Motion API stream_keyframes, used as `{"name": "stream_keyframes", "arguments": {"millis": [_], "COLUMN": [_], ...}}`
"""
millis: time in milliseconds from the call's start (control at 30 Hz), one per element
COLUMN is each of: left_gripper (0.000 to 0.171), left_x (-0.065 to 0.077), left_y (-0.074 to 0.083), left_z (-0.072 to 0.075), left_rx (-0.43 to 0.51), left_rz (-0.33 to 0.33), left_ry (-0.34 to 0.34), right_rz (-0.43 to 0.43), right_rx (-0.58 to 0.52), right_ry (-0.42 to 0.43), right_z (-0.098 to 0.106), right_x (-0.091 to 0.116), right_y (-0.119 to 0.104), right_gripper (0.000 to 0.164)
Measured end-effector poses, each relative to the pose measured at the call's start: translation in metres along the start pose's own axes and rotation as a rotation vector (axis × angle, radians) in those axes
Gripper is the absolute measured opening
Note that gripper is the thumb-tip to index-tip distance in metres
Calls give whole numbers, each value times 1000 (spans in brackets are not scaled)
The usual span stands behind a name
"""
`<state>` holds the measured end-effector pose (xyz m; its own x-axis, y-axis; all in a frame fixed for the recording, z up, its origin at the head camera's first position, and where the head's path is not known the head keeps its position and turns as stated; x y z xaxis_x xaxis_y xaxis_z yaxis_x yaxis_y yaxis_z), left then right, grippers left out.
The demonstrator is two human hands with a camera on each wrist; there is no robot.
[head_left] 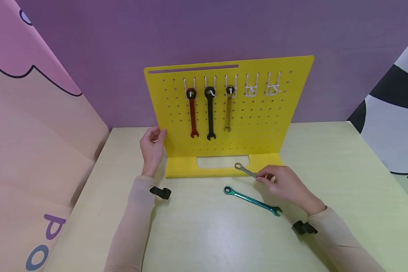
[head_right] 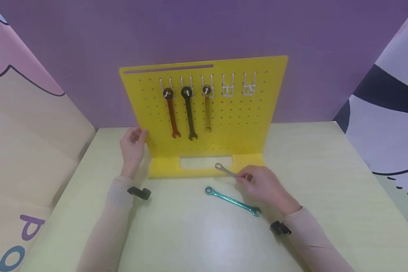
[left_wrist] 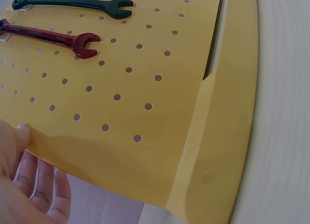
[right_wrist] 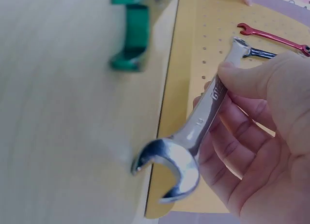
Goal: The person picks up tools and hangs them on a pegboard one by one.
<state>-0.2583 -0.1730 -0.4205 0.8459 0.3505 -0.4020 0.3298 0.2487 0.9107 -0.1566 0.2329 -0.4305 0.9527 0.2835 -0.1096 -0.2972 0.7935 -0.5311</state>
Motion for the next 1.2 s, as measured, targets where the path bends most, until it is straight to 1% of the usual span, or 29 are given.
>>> {"name": "stream_keyframes", "arguments": {"millis": [100,300,433,533,667,800,867,1033,1200], "left_gripper": [29,29,30,30,31,30,30,29,29], "left_x": [-1,2,3,3,4,4,4,3,-1], "left_y": [2,1,-1,-3,-4,-6,-6,-5,-3], "left_z": [-2,-4,-3,-1,0,0,0,0,1], "left_rx": [3,6,7,6,-2,-6,-6,-6,-4], "left_rz": [-5,36,28,22,17,12,11,9,-3], "left_ry": [-3,-18,-20,-22,-23,-21,-21,-18,-10], "right_rz": [-14,-81,-83,-102,-137,-139,-130,-115,-125], "right_rx": [-50,-117,-135,-155,-204,-257,-262,-230,-251], "right_ry": [5,-7,14,20,7,-8,-2,22,41], "right_z": [4,7,8,10,12,13,14,16,21], "right_x": [0,1,0,-1,-5,-9,-10,-17,-26], "right_y": [-2,-7,-9,-11,-14,-19,-22,-31,-42], "right_gripper": [6,10,11,11,13,16,17,19,21]}}
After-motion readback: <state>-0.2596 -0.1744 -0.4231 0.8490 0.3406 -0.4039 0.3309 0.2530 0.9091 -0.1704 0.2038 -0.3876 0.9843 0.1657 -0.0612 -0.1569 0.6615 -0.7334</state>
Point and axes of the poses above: each hand's wrist, its own x-axis away from the middle knuckle, its own z-axis out of the back of the hand, y = z × x, the point moved 2 cm from there along -x, towards the middle knuckle, and after that the axes turned 7 degrees about -z, right-handed, at the moved point
